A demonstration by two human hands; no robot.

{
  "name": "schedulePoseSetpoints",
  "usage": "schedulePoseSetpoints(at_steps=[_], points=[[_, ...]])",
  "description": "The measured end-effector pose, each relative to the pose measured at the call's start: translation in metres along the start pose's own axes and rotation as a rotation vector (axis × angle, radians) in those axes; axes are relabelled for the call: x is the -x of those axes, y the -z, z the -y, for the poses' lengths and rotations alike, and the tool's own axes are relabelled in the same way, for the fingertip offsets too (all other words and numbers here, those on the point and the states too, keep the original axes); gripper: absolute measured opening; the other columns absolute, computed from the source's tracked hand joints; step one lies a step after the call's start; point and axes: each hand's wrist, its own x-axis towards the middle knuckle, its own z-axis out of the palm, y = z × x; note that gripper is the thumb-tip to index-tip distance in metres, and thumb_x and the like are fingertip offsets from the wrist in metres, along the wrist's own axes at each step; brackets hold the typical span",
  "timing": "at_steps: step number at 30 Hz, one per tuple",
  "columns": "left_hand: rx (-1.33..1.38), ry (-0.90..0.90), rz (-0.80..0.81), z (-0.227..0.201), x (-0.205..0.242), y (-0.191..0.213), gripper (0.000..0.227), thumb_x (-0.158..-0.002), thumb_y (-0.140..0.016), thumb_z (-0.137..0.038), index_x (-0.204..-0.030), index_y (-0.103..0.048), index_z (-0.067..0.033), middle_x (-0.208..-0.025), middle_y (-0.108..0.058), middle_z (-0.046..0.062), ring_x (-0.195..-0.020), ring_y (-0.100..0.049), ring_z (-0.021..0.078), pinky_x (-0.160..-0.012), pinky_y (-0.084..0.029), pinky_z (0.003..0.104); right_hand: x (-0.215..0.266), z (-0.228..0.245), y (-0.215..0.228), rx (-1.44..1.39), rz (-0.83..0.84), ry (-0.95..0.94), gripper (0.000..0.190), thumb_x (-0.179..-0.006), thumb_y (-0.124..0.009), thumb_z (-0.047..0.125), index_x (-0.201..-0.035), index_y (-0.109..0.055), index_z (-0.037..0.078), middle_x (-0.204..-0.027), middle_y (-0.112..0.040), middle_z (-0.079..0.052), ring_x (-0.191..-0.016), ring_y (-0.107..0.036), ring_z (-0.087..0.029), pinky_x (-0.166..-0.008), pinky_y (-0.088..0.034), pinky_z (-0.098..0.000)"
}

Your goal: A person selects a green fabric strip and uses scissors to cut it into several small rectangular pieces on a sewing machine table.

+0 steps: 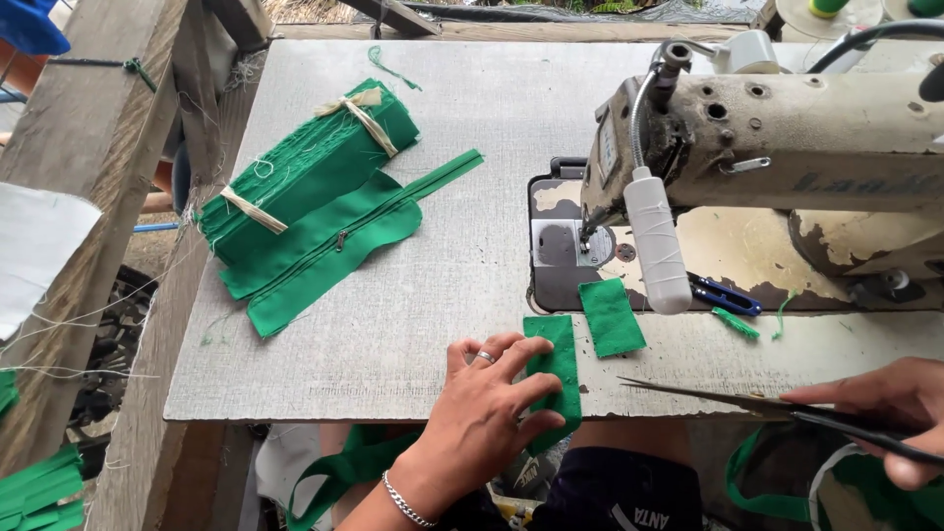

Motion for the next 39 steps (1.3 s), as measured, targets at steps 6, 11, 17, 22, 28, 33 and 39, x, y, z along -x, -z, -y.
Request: schedulePoseSetpoints(at_steps=[6, 11, 17, 22, 28, 33, 39], points=[[0.026, 0.027, 0.002, 0.0, 0.003, 0.0, 0.031, -0.09, -0.073, -0.043, -0.109, -0.064, -0.02, -0.137, -0.058, 0.005, -0.128, -0.051, 0.0286, -0.094, -0.028, 0.049, -0.017, 0.001, -0.012, -0.031, -0.214, 0.08, 0.095, -0.049, -0.102, 0.008, -0.142, -0.086, 0.006, -0.063, -0.064, -0.027, -0.055, -0.059, -0.038, -0.052, -0.043, -0.045], [0.007, 0.041, 0.001, 0.001, 0.002, 0.0, 0.05, -0.09, -0.071, -0.047, -0.124, -0.063, -0.0121, -0.139, -0.058, 0.002, -0.129, -0.052, 0.0249, -0.097, -0.028, 0.047, -0.016, -0.014, -0.032, -0.062, -0.176, -0.02, 0.09, -0.056, -0.106, -0.011, -0.143, -0.089, 0.008, -0.065, -0.061, -0.026, -0.058, -0.057, -0.036, -0.055, -0.042, -0.0417], [0.019, 0.038, -0.001, -0.001, 0.001, 0.003, 0.05, -0.091, -0.071, -0.046, -0.125, -0.064, -0.0094, -0.139, -0.058, 0.003, -0.127, -0.053, 0.0259, -0.097, -0.028, 0.046, 0.0, -0.001, -0.074, -0.148, -0.245, -0.206, 0.088, -0.058, -0.102, -0.006, -0.144, -0.09, 0.01, -0.07, -0.058, -0.03, -0.063, -0.058, -0.041, -0.058, -0.041, -0.0458], [0.007, 0.021, -0.008, 0.001, 0.002, 0.001, 0.051, -0.093, -0.068, -0.047, -0.125, -0.064, -0.0083, -0.139, -0.058, 0.004, -0.127, -0.053, 0.0262, -0.097, -0.029, 0.047, 0.001, -0.027, -0.087, -0.274, -0.228, -0.083, 0.081, -0.064, -0.096, -0.012, -0.143, -0.089, 0.004, -0.073, -0.078, -0.032, -0.059, -0.058, -0.037, -0.059, -0.044, -0.0475], [-0.018, 0.037, 0.002, 0.001, 0.002, 0.0, 0.051, -0.09, -0.071, -0.048, -0.124, -0.065, -0.0105, -0.147, -0.055, 0.007, -0.129, -0.053, 0.026, -0.099, -0.029, 0.047, 0.003, -0.026, -0.089, -0.255, -0.196, -0.111, 0.083, -0.064, -0.098, -0.004, -0.145, -0.089, 0.008, -0.069, -0.072, -0.026, -0.063, -0.063, -0.035, -0.062, -0.042, -0.0433], [0.004, 0.047, 0.018, 0.0, 0.002, 0.002, 0.05, -0.09, -0.072, -0.046, -0.125, -0.064, -0.0108, -0.149, -0.055, 0.007, -0.129, -0.054, 0.0267, -0.1, -0.028, 0.047, 0.006, -0.022, -0.094, -0.25, -0.234, -0.106, 0.082, -0.061, -0.097, -0.007, -0.142, -0.091, 0.005, -0.08, -0.086, -0.029, -0.068, -0.068, -0.036, -0.067, -0.047, -0.0436], [-0.003, 0.053, 0.027, 0.0, 0.001, 0.001, 0.049, -0.089, -0.073, -0.047, -0.124, -0.063, -0.0129, -0.148, -0.055, 0.005, -0.13, -0.053, 0.0258, -0.1, -0.027, 0.047, 0.016, -0.019, -0.104, -0.166, -0.338, 0.022, 0.08, -0.058, -0.086, -0.014, -0.134, -0.097, 0.005, -0.054, -0.068, -0.028, -0.05, -0.058, -0.035, -0.053, -0.042, -0.0445]])
